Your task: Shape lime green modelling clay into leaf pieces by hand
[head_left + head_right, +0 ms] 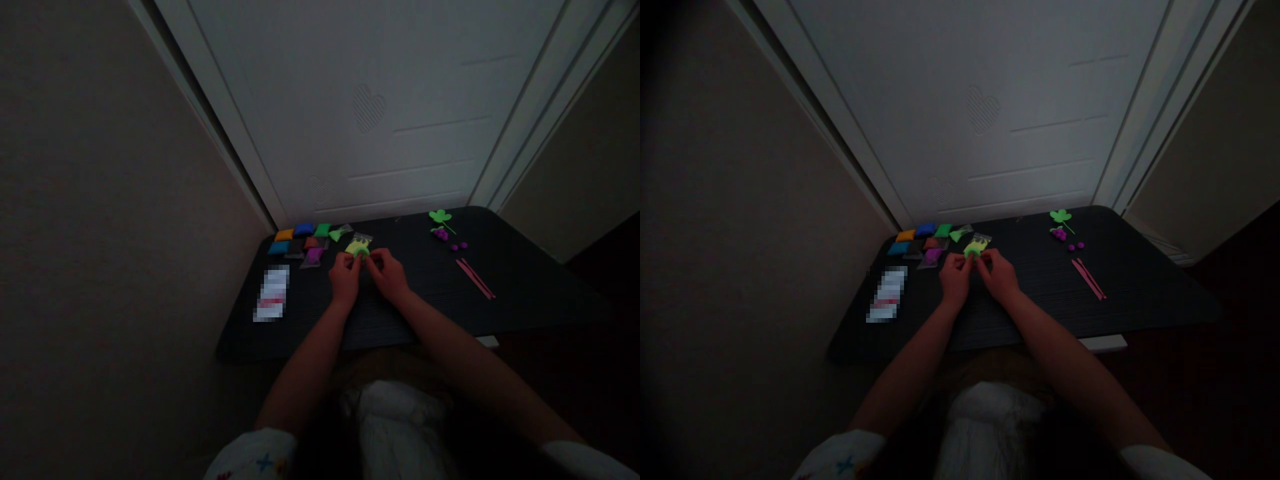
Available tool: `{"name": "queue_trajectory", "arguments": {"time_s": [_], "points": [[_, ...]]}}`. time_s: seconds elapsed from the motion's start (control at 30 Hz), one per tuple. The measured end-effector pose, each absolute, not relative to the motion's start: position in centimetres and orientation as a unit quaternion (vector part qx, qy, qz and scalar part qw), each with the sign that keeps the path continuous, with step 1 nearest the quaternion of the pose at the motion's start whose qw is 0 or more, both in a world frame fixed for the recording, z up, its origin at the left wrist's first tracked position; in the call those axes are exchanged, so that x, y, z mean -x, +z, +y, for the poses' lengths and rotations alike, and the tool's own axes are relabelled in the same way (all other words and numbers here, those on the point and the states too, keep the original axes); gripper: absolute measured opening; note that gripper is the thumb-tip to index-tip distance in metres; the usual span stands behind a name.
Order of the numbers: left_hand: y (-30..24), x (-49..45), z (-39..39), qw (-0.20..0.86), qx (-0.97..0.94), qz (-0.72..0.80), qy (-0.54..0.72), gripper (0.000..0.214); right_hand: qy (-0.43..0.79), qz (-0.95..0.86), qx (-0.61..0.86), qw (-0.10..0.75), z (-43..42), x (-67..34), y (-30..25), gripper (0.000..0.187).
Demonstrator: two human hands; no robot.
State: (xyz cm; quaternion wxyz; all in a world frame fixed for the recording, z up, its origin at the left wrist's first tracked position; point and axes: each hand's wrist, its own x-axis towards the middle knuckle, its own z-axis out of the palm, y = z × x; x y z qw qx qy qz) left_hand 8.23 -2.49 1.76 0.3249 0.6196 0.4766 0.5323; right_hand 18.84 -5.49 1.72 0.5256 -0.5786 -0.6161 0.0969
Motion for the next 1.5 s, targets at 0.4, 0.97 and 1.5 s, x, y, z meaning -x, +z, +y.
{"name": "queue_trajectory", "arguments": {"time_s": [0.4, 0.97, 1.5], "points": [[2.02, -8.10, -2.71, 0.245, -0.716, 0.440, 0.483, 0.027, 0.052, -0.660, 0.559, 0.499, -5.08, -19.18, 1.36, 0.027], [1.99, -8.08, -2.56, 0.272, -0.652, 0.479, 0.521, 0.026, 0.069, -0.642, 0.576, 0.502, -5.30, -18.90, 1.58, 0.024], [1.95, -7.89, -2.44, 0.164, -0.699, 0.477, 0.508, 0.021, 0.075, -0.631, 0.591, 0.497, -5.17, -18.91, 1.49, 0.023]]}}
